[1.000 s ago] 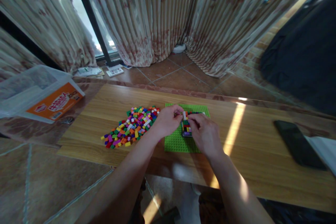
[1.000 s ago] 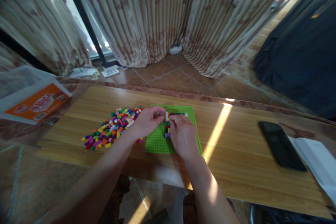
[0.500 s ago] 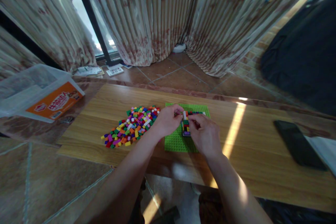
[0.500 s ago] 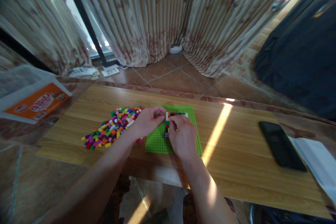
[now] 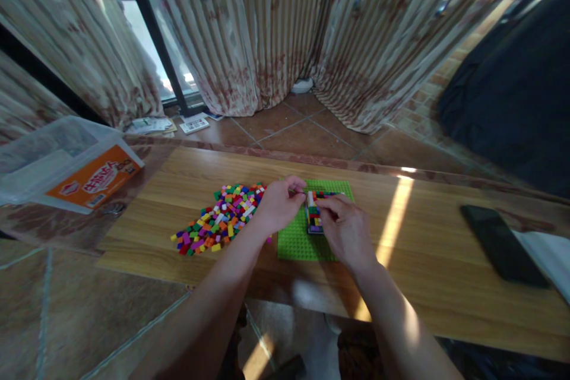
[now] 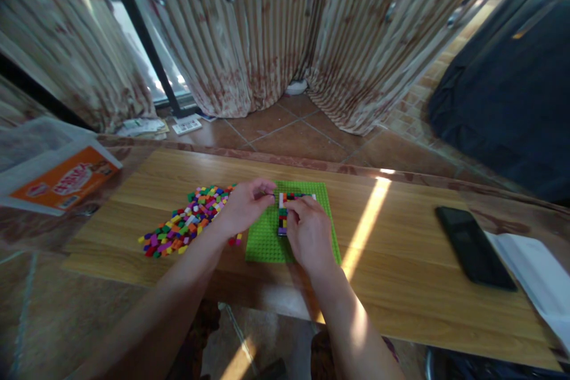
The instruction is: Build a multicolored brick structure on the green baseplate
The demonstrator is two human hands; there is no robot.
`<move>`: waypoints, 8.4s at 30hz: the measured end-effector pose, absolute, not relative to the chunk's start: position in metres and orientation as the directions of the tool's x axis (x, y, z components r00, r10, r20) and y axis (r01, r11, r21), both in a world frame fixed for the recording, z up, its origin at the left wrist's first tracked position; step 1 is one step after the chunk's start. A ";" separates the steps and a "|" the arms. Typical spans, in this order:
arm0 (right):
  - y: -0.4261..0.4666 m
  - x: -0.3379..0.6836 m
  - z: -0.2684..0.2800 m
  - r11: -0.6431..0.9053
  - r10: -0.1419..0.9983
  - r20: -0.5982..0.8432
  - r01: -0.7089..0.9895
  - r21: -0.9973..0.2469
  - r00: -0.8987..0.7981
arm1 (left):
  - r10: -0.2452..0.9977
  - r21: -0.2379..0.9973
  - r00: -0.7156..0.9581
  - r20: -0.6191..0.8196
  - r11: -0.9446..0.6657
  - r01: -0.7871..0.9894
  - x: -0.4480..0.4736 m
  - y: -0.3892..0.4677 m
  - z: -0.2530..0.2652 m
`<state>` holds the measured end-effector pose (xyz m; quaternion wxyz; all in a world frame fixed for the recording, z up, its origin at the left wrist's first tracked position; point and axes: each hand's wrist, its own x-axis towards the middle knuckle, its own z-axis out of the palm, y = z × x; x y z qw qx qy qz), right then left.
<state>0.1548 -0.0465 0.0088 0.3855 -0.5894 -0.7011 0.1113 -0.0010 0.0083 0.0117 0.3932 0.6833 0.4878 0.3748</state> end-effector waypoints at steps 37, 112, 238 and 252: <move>-0.055 0.147 0.024 0.313 0.897 0.438 0.610 -0.728 0.062 | 0.913 0.998 0.407 -0.015 0.038 -0.049 0.003 0.001 0.029; -0.046 0.154 0.023 0.025 0.950 0.226 0.666 -0.746 0.218 | 0.942 0.899 0.327 0.079 -0.209 0.386 0.004 0.007 0.009; -0.047 0.155 0.015 0.342 0.861 0.504 0.662 -0.667 0.062 | 0.871 0.903 0.442 0.214 -0.349 0.249 -0.007 -0.003 0.025; -0.040 0.185 0.010 0.348 0.876 0.479 0.761 -0.547 -0.056 | 0.909 0.777 0.381 0.169 -0.360 0.516 -0.012 0.003 0.018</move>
